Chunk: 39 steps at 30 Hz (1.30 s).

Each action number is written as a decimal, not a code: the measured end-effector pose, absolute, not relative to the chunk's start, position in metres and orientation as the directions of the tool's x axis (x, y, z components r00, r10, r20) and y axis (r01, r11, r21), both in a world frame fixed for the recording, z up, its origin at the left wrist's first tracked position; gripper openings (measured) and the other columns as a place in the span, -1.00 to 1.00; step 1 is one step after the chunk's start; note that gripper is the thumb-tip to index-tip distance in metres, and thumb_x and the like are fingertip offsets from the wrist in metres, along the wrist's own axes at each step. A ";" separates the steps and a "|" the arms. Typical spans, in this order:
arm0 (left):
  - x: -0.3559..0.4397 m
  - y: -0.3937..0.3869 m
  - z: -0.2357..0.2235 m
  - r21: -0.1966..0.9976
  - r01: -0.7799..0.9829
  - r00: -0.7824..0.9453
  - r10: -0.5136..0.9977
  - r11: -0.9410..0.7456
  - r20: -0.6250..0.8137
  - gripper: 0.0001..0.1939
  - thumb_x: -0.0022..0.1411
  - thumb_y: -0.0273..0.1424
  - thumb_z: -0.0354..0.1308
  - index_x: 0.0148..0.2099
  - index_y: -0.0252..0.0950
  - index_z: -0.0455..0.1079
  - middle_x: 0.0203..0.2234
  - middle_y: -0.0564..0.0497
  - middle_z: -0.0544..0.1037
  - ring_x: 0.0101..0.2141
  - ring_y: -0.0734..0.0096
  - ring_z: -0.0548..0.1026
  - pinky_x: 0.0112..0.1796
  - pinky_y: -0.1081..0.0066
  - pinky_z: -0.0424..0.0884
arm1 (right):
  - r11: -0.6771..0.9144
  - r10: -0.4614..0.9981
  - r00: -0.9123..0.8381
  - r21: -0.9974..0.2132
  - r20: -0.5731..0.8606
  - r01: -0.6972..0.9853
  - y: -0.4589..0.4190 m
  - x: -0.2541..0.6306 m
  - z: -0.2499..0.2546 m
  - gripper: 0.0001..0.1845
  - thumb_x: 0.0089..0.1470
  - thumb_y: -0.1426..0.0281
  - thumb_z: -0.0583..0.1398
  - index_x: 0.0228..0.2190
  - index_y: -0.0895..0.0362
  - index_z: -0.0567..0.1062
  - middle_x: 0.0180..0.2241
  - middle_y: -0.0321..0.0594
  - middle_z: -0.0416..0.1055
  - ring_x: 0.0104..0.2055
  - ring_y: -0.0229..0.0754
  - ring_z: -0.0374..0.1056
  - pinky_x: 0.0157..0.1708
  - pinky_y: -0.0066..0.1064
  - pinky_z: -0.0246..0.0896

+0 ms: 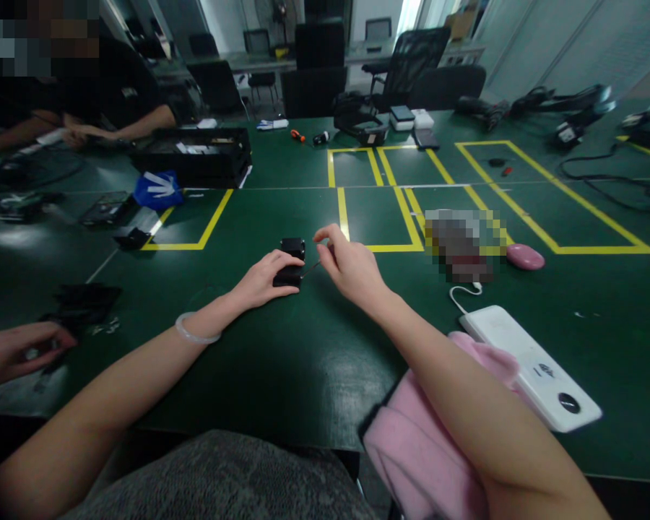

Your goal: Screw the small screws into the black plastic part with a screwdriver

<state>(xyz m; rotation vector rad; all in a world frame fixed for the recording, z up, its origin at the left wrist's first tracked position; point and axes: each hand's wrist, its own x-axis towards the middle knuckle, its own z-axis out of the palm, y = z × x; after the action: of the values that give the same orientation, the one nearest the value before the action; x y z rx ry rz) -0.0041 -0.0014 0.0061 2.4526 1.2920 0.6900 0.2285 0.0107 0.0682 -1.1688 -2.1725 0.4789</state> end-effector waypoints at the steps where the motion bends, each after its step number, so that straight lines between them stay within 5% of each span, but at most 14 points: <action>1: -0.004 -0.001 0.006 0.457 0.692 0.485 0.829 -0.558 0.279 -0.52 0.25 -0.29 0.30 0.18 -0.13 0.31 0.02 -0.07 0.40 0.04 0.11 0.42 0.04 0.11 0.41 | 0.547 0.837 -0.419 -0.570 0.352 0.613 0.010 0.228 0.068 -0.71 0.24 0.29 -0.01 -0.09 0.14 0.36 -0.45 -0.27 0.38 -0.52 -0.26 0.19 -0.41 -0.40 -0.02; 7: -0.005 -0.002 0.007 0.457 0.692 0.486 0.829 -0.559 0.278 -0.52 0.25 -0.29 0.30 0.18 -0.14 0.30 0.03 -0.08 0.40 0.05 0.10 0.42 0.04 0.11 0.41 | 0.537 0.843 -0.426 -0.554 0.328 0.636 0.010 0.228 0.070 -0.72 0.25 0.21 0.00 -0.21 0.12 0.39 -0.48 -0.25 0.38 -0.49 -0.23 0.23 -0.40 -0.40 -0.03; 12: -0.004 -0.003 0.007 0.451 0.699 0.485 0.832 -0.554 0.270 -0.51 0.25 -0.31 0.30 0.19 -0.16 0.29 0.03 -0.09 0.40 0.05 0.09 0.41 0.04 0.10 0.41 | 0.550 0.835 -0.428 -0.554 0.347 0.625 0.008 0.227 0.070 -0.66 0.24 0.28 -0.03 -0.06 0.17 0.36 -0.42 -0.24 0.40 -0.51 -0.25 0.21 -0.40 -0.40 -0.01; 18: -0.004 -0.002 0.006 0.459 0.692 0.486 0.830 -0.557 0.273 -0.51 0.25 -0.30 0.30 0.19 -0.16 0.29 0.03 -0.09 0.40 0.06 0.09 0.41 0.04 0.09 0.42 | 0.540 0.841 -0.426 -0.537 0.332 0.648 0.009 0.228 0.071 -0.70 0.25 0.22 -0.02 -0.21 0.13 0.40 -0.49 -0.26 0.38 -0.51 -0.24 0.21 -0.41 -0.41 -0.03; 23: -0.005 -0.001 0.004 0.464 0.686 0.485 0.828 -0.561 0.283 -0.51 0.24 -0.29 0.31 0.19 -0.15 0.30 0.03 -0.09 0.40 0.06 0.08 0.42 0.05 0.08 0.41 | 0.554 0.833 -0.425 -0.539 0.355 0.635 0.009 0.227 0.068 -0.66 0.24 0.28 -0.03 -0.06 0.16 0.36 -0.37 -0.19 0.44 -0.49 -0.24 0.24 -0.39 -0.40 0.02; 29: -0.005 -0.001 0.004 0.468 0.683 0.483 0.828 -0.560 0.286 -0.49 0.24 -0.31 0.31 0.19 -0.15 0.29 0.04 -0.09 0.41 0.06 0.08 0.42 0.05 0.09 0.41 | 0.549 0.836 -0.440 -0.519 0.329 0.655 0.008 0.226 0.071 -0.69 0.25 0.24 -0.02 -0.11 0.13 0.39 -0.43 -0.23 0.43 -0.48 -0.23 0.23 -0.39 -0.41 0.00; 39: -0.004 0.001 0.003 0.466 0.679 0.493 0.822 -0.568 0.284 -0.43 0.22 -0.27 0.32 0.22 -0.17 0.26 0.05 -0.13 0.43 0.04 0.05 0.45 0.02 0.08 0.41 | 0.588 0.809 -0.548 -0.246 0.214 0.771 0.013 0.204 0.100 -0.67 0.32 0.25 -0.02 -0.08 0.11 0.45 -0.40 -0.19 0.50 -0.37 -0.15 0.35 -0.43 -0.41 -0.14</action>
<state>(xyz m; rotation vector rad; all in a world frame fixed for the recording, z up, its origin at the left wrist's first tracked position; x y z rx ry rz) -0.0045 0.0009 0.0030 2.4491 1.2685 0.6993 0.2043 0.0128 0.0999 -1.2903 -2.5165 0.1757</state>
